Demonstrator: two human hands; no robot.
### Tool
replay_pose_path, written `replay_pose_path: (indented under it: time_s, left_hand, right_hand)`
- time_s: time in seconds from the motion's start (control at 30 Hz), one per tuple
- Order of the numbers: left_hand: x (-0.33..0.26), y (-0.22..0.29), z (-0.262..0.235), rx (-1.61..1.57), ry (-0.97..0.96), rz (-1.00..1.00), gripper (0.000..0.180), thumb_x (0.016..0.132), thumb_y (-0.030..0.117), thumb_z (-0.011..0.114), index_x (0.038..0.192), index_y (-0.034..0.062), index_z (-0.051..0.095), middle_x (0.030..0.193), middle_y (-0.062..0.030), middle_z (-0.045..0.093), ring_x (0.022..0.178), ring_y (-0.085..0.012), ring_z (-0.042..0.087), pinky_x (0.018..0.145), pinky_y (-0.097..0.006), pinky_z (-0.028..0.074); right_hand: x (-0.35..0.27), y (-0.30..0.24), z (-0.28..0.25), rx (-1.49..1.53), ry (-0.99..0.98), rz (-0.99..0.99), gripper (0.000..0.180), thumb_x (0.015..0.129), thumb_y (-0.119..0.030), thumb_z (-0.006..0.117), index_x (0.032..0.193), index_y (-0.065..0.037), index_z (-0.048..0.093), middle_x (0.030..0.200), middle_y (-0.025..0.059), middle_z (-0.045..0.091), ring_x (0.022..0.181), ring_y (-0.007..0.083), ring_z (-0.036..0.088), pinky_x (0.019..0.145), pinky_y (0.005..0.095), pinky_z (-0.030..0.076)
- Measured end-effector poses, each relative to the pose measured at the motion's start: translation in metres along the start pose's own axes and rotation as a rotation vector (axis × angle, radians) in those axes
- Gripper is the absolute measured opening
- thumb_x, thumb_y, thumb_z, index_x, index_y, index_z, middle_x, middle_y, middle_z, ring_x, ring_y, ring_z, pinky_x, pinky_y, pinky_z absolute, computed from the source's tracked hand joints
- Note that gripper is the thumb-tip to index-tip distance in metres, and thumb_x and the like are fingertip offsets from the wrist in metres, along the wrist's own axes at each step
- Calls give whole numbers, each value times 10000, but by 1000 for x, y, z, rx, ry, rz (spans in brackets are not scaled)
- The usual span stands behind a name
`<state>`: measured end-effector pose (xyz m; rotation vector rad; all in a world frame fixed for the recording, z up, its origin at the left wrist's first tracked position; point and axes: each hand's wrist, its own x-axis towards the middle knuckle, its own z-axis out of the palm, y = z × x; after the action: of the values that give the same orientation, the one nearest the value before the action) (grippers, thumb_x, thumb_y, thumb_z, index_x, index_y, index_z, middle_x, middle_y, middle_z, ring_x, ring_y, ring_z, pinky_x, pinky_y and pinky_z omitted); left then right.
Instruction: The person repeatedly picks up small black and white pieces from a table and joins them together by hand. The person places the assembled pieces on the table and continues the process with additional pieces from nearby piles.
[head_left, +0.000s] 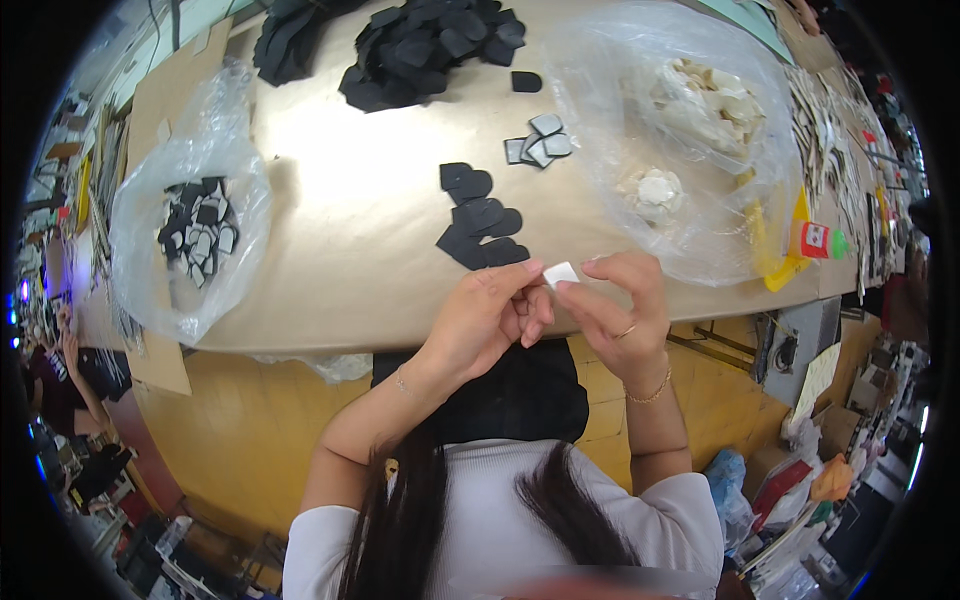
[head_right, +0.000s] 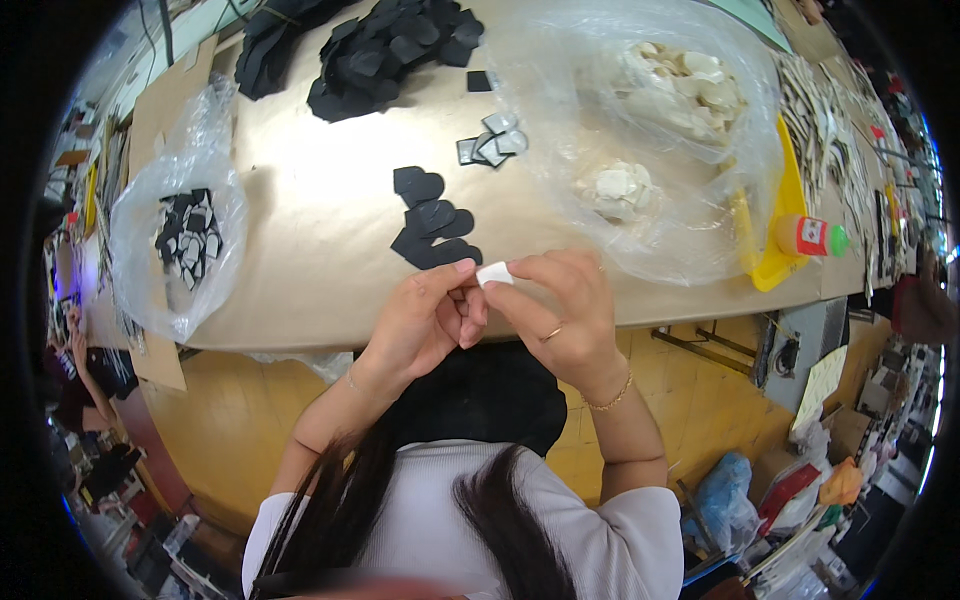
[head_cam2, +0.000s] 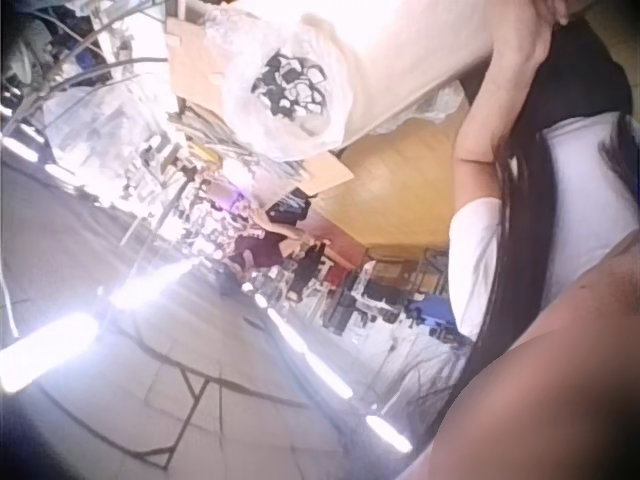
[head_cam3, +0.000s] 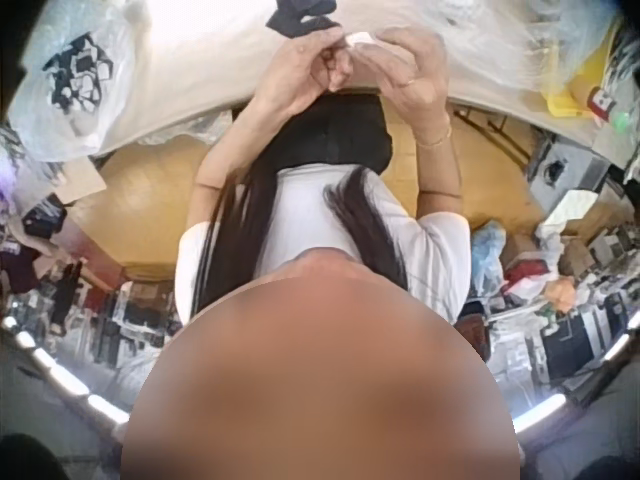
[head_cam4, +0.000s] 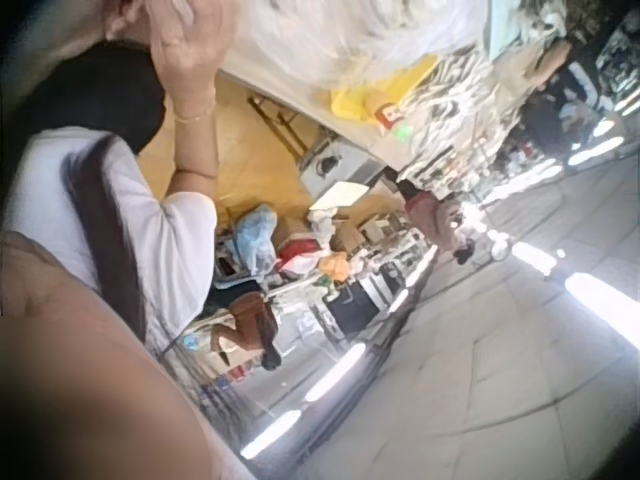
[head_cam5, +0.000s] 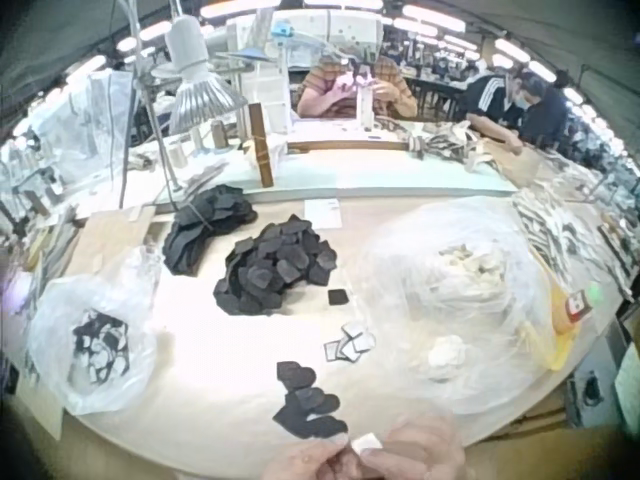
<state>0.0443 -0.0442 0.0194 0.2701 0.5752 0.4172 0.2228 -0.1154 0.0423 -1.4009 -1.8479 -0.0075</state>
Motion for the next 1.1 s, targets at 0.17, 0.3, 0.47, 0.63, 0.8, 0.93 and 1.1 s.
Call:
replay_pose_path:
  time_s: [0.17, 0.3, 0.47, 0.63, 0.8, 0.93, 1.1]
  left_hand:
    - [-32, -7, -26, 785, 287, 404, 193, 995, 140, 617, 1125, 29, 707, 919, -89, 678, 797, -200, 642, 719, -305, 518]
    - [-36, -1, -51, 1527, 288, 911, 244, 862, 43, 714, 1106, 44, 719, 1062, -101, 659, 948, -278, 641, 840, -377, 503]
    - [-34, -1, -61, 1796, 231, 1029, 308, 786, 33, 753, 1090, 58, 719, 1202, -97, 638, 1067, -306, 612, 925, -421, 474]
    - [-27, -3, -58, 1863, 196, 1041, 376, 789, 91, 763, 1158, 79, 696, 1267, -94, 612, 1148, -300, 564, 948, -456, 441]
    - [-25, -3, -56, 1958, 215, 1000, 436, 768, 112, 784, 1196, 115, 701, 1285, -78, 600, 1141, -295, 546, 926, -438, 421]
    - [-24, -3, -54, 1988, 215, 973, 468, 780, 142, 787, 1237, 135, 686, 1291, -70, 584, 1144, -286, 524, 934, -442, 397]
    - [-22, -3, -51, 2037, 228, 949, 476, 797, 174, 791, 1258, 147, 677, 1303, -63, 572, 1159, -282, 510, 949, -450, 384]
  right_hand:
    - [1, -5, 26, 543, 42, 864, 84, 880, -34, 760, 953, -23, 720, 843, 54, 690, 739, 124, 646, 674, 255, 529]
    - [7, 1, 44, 770, -5, 1133, 142, 920, -102, 759, 927, 22, 689, 833, 54, 721, 715, 61, 654, 657, 206, 532]
    - [12, -2, 49, 684, -221, 1240, 161, 933, -142, 753, 928, -9, 664, 763, 38, 706, 657, 56, 653, 570, 180, 509]
    - [11, -5, 54, 628, -218, 1254, 182, 934, -160, 752, 912, 0, 669, 749, 46, 710, 646, 60, 659, 554, 187, 507]
    - [12, -6, 57, 564, -216, 1226, 202, 933, -158, 746, 885, 29, 684, 721, 69, 724, 645, 84, 692, 575, 213, 549]
    - [13, -6, 57, 539, -213, 1184, 201, 926, -147, 747, 874, 36, 685, 717, 82, 728, 661, 100, 714, 601, 232, 575]
    - [11, -5, 59, 526, -206, 1164, 192, 920, -136, 748, 871, 39, 685, 719, 88, 731, 663, 99, 716, 605, 237, 581]
